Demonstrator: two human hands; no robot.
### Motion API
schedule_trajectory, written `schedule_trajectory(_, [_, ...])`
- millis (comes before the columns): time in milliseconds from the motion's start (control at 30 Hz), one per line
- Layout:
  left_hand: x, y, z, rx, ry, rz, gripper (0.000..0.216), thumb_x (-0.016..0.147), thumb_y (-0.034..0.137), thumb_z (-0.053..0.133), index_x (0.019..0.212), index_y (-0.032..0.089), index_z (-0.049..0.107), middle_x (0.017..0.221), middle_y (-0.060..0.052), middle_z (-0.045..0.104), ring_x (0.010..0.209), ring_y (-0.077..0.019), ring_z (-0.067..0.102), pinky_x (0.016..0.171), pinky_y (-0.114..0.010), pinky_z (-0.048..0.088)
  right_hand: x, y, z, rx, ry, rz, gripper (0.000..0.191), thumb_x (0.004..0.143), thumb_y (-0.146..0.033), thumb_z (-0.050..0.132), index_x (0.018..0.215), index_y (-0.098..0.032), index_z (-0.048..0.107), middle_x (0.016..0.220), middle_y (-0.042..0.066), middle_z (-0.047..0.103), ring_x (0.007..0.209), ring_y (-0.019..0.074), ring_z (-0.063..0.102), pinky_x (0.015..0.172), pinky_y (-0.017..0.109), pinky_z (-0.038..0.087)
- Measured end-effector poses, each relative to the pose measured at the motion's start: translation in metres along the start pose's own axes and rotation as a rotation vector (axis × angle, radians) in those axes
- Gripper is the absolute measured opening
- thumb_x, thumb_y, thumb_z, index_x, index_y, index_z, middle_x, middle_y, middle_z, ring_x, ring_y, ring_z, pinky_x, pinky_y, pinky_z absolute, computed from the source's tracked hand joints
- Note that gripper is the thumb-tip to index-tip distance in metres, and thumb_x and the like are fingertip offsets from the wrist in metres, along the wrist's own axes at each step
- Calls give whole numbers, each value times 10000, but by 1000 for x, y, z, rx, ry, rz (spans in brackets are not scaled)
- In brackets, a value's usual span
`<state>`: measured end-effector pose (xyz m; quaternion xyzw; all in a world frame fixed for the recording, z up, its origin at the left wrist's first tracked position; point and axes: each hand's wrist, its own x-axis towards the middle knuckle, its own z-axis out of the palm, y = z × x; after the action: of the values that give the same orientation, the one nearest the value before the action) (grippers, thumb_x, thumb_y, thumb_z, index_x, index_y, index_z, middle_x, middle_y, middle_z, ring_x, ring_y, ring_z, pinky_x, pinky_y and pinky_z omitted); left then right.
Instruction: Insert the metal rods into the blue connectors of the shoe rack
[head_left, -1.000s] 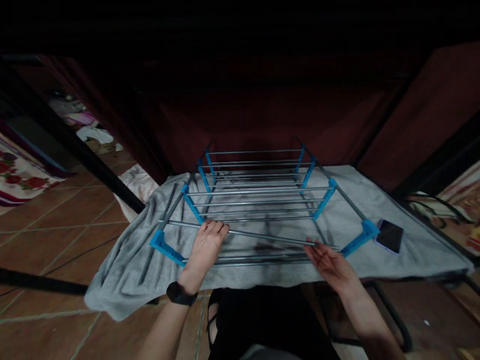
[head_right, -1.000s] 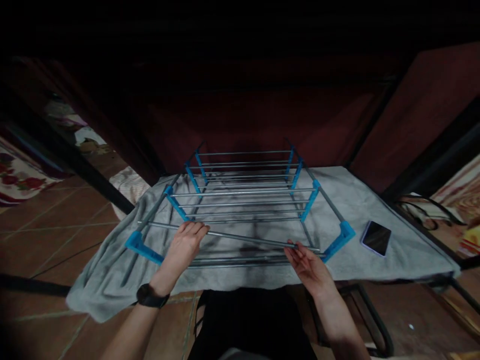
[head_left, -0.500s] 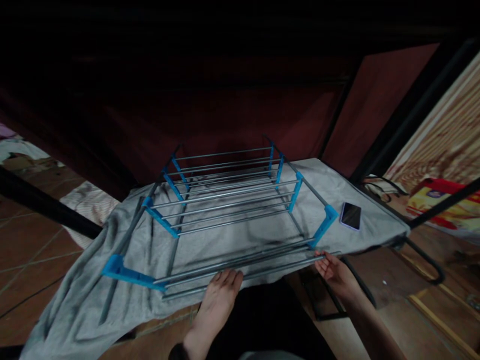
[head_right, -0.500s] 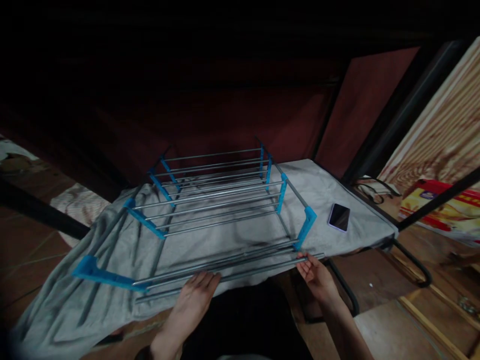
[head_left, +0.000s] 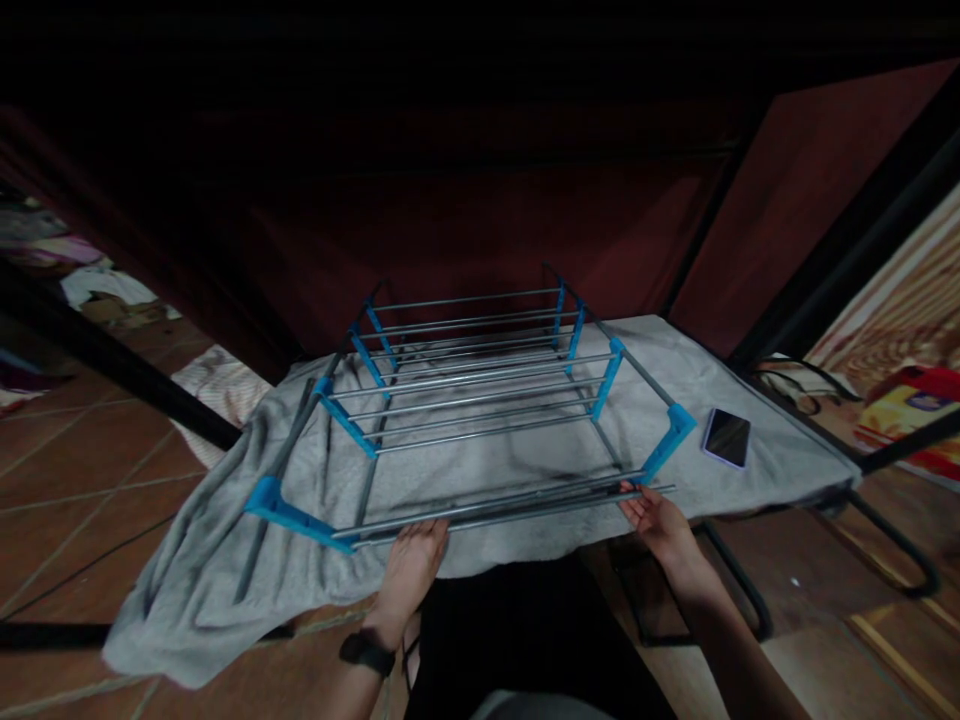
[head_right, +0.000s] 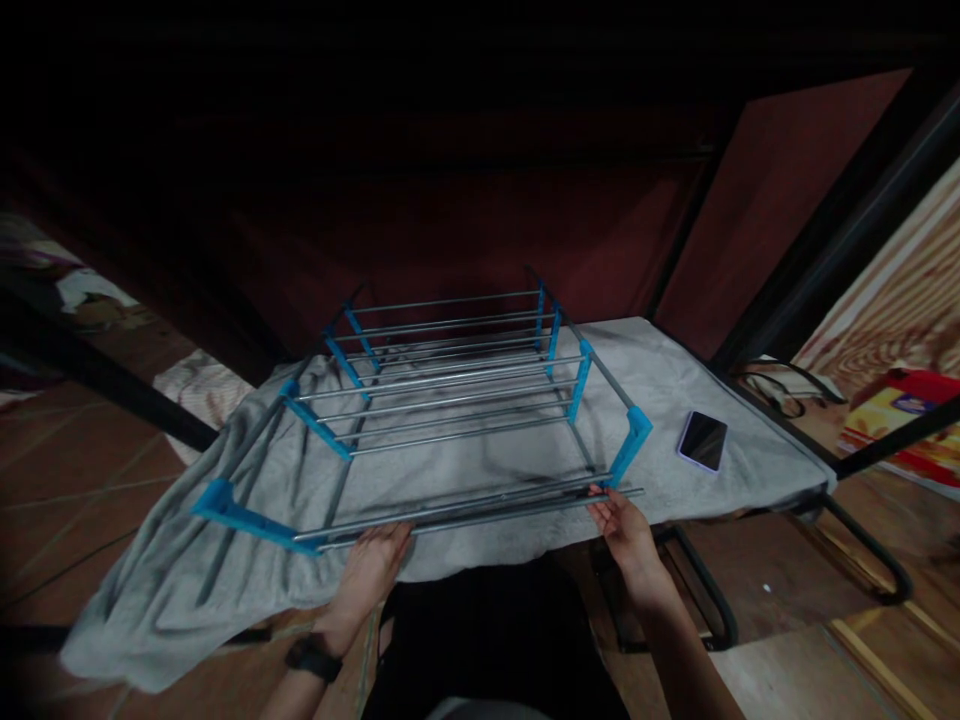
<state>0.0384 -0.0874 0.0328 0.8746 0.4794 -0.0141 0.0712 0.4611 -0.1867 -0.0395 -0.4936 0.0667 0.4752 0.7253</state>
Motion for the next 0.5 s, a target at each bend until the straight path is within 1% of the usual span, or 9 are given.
schedule_trajectory(100, [1, 2, 5, 9, 21, 8, 378, 1010, 152, 345, 1194, 179, 675, 1095, -120, 743, 1062, -249, 675, 976, -398, 464, 1, 1, -4, -15, -11, -6, 104, 829, -135, 620, 841, -230, 661, 846, 7, 742, 796, 130, 717, 843, 261, 610])
schedule_trajectory(233, [-12, 1, 20, 43, 43, 19, 389, 982, 95, 365, 1191, 190, 679, 1149, -101, 726, 1094, -243, 659, 1026, -411, 453, -2, 9, -20, -91, -10, 1, 88, 798, -158, 670, 834, -238, 679, 864, 14, 736, 812, 137, 711, 874, 282, 610])
schedule_trajectory(333, [-23, -7, 31, 72, 79, 19, 400, 953, 51, 383, 1182, 188, 681, 1144, -94, 720, 1093, -240, 649, 1057, -424, 444, -2, 15, -29, -173, -23, -6, 81, 761, -192, 709, 817, -243, 679, 902, 31, 733, 872, 160, 716, 960, 323, 589])
schedule_trajectory(433, [-31, -16, 38, 99, 130, -1, 415, 942, 39, 395, 1227, 179, 662, 1163, -98, 709, 1105, -241, 637, 1064, -434, 450, -2, 17, -33, -234, -48, -16, 99, 736, -239, 737, 814, -243, 677, 943, 44, 728, 940, 187, 717, 1053, 372, 542])
schedule_trajectory(500, [-34, -19, 42, 124, 141, -18, 446, 933, 22, 387, 1266, 172, 643, 1183, -97, 703, 1123, -241, 632, 1073, -443, 452, -4, 18, -35, -251, -68, -31, 118, 717, -236, 743, 814, -241, 676, 962, 48, 726, 966, 202, 717, 1085, 405, 522])
